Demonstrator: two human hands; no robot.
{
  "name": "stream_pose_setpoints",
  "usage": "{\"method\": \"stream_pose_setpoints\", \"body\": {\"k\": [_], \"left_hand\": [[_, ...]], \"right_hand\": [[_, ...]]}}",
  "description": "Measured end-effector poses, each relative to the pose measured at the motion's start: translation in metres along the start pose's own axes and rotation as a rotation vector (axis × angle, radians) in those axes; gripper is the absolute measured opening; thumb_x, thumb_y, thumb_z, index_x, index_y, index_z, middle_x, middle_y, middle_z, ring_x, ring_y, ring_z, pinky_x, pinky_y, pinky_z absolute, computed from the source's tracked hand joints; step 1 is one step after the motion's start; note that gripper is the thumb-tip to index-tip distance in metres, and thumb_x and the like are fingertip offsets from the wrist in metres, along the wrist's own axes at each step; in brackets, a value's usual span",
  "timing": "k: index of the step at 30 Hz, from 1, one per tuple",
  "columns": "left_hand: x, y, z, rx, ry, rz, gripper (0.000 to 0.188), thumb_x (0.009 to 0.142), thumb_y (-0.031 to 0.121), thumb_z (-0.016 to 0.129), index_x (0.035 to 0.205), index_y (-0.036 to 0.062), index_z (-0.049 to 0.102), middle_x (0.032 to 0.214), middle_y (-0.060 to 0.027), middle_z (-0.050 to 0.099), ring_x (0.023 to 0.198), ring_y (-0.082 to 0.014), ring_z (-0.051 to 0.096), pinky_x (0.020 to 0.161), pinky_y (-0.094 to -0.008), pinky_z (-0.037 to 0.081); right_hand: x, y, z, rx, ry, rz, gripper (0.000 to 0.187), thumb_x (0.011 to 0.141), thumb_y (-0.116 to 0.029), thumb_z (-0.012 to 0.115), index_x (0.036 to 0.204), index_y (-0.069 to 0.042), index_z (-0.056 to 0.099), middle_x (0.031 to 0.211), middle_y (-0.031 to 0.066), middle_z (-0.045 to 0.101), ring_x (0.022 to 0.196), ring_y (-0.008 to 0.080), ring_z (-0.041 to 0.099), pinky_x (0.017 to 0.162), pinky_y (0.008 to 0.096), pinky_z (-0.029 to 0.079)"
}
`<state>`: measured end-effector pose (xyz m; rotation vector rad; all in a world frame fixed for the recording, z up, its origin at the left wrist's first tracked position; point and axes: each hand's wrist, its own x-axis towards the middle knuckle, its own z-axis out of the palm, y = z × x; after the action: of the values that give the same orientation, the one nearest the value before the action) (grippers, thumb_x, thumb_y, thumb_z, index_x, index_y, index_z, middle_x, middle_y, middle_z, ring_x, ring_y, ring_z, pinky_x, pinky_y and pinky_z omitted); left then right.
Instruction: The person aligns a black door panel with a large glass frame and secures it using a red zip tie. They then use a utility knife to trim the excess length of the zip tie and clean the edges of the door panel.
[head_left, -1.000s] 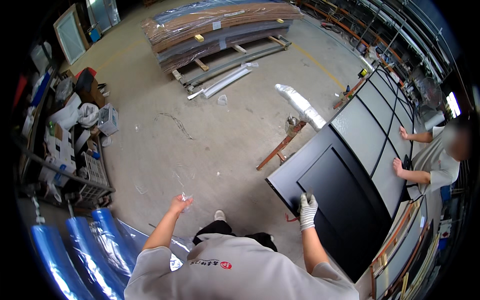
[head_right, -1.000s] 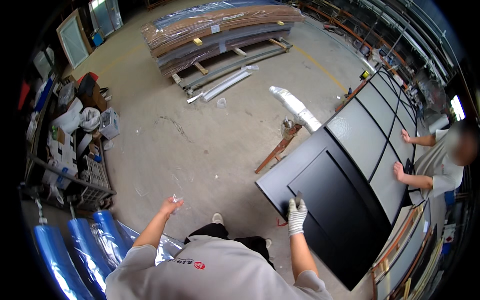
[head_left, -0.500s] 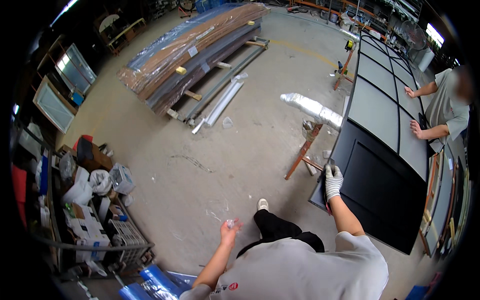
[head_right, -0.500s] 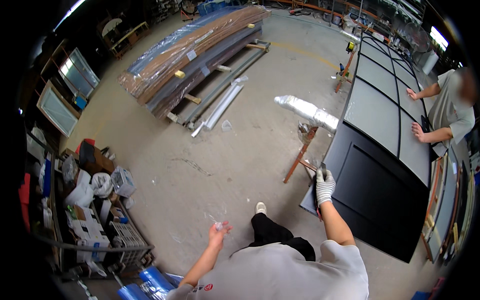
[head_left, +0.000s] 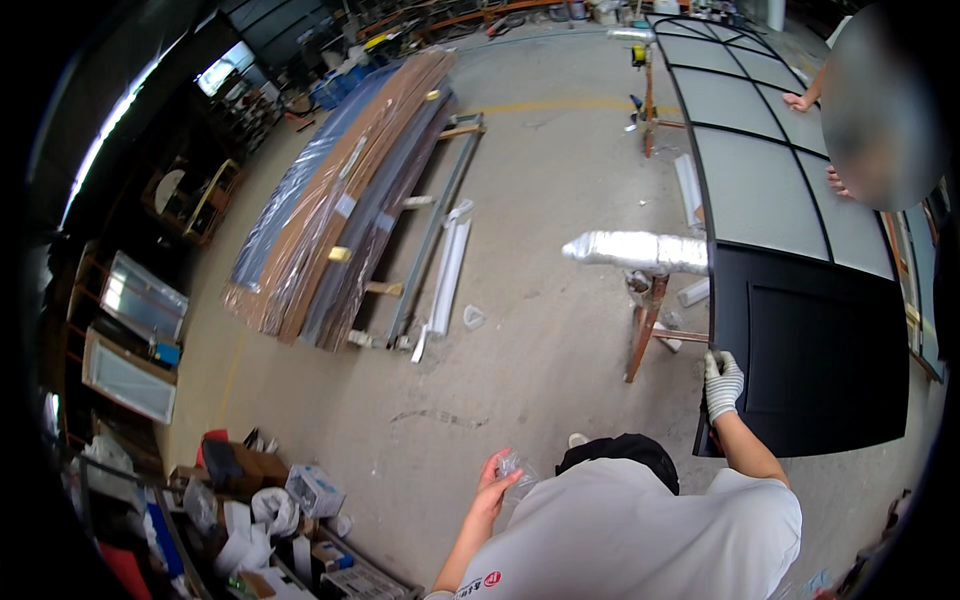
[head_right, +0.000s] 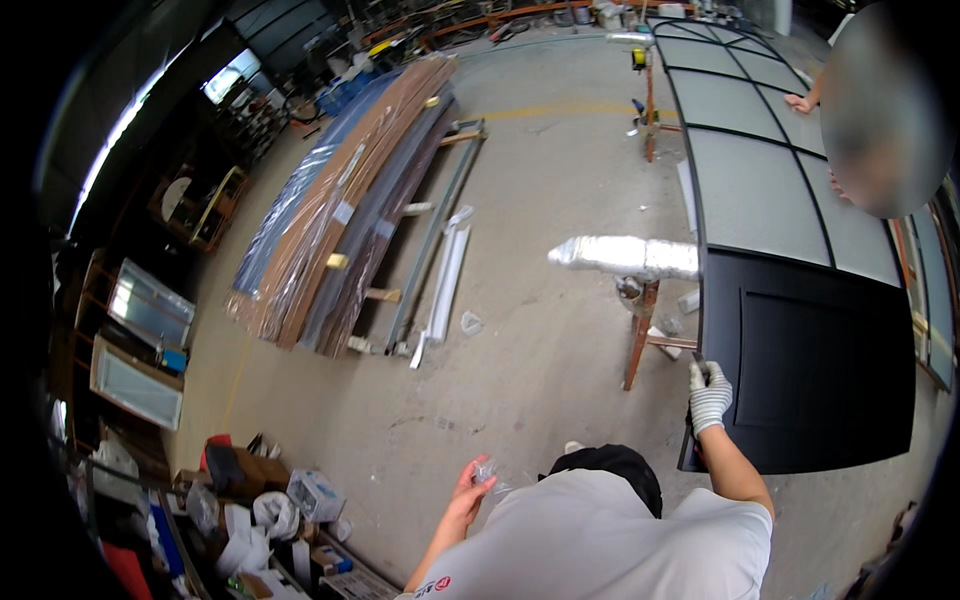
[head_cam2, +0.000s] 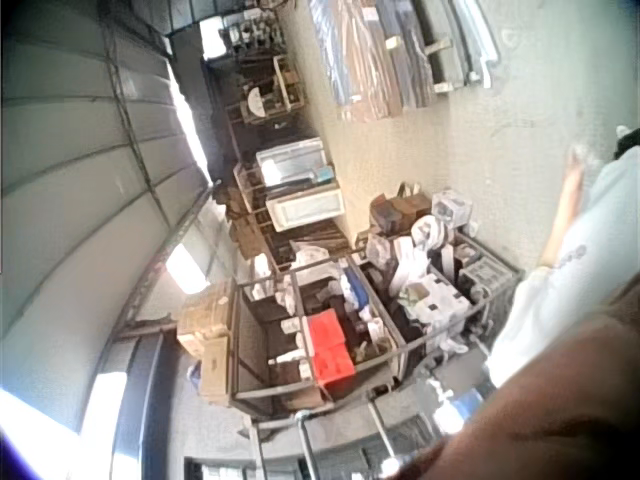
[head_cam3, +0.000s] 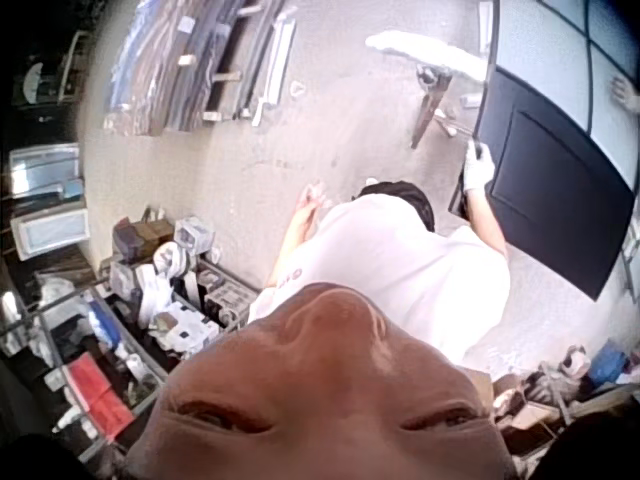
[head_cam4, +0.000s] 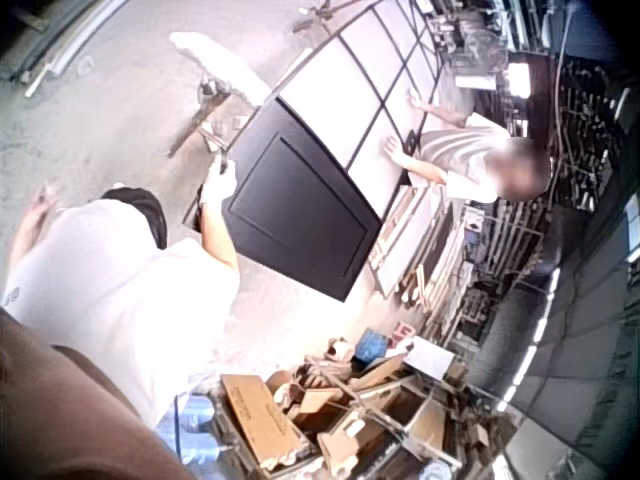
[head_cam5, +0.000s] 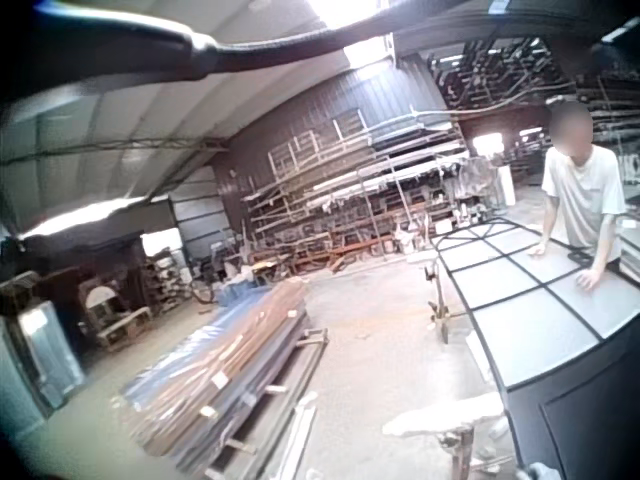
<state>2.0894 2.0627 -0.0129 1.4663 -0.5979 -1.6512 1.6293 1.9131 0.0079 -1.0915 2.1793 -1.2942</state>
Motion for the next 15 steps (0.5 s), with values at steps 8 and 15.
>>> {"method": "stream_pose_setpoints", "body": {"k": [8,15], "left_hand": [[0.11,0.085,0.051,0.264,-0.274,-0.04,0.038,0.073,0.006,0.075,0.108,0.0076,0.061,0.115,-0.0054,0.054,0.104,-0.0158,0.053,0.088,-0.0306,0.046],[0.23,0.138,0.051,0.313,-0.359,-0.101,0.023,0.075,0.011,0.076,0.091,0.0058,0.061,0.086,-0.0001,0.062,0.078,-0.0103,0.058,0.07,-0.0254,0.046]], "right_hand": [[0.001,-0.004,-0.002,-0.065,0.072,0.045,0.021,0.08,-0.022,0.069,0.076,-0.003,0.062,0.054,0.0013,0.052,0.05,0.0087,0.046,0.049,0.0276,0.04],[-0.011,-0.045,0.018,-0.102,0.167,-0.08,0.017,0.078,-0.02,0.07,0.075,-0.006,0.062,0.059,0.0055,0.058,0.051,0.0144,0.053,0.051,0.0298,0.044]]}}
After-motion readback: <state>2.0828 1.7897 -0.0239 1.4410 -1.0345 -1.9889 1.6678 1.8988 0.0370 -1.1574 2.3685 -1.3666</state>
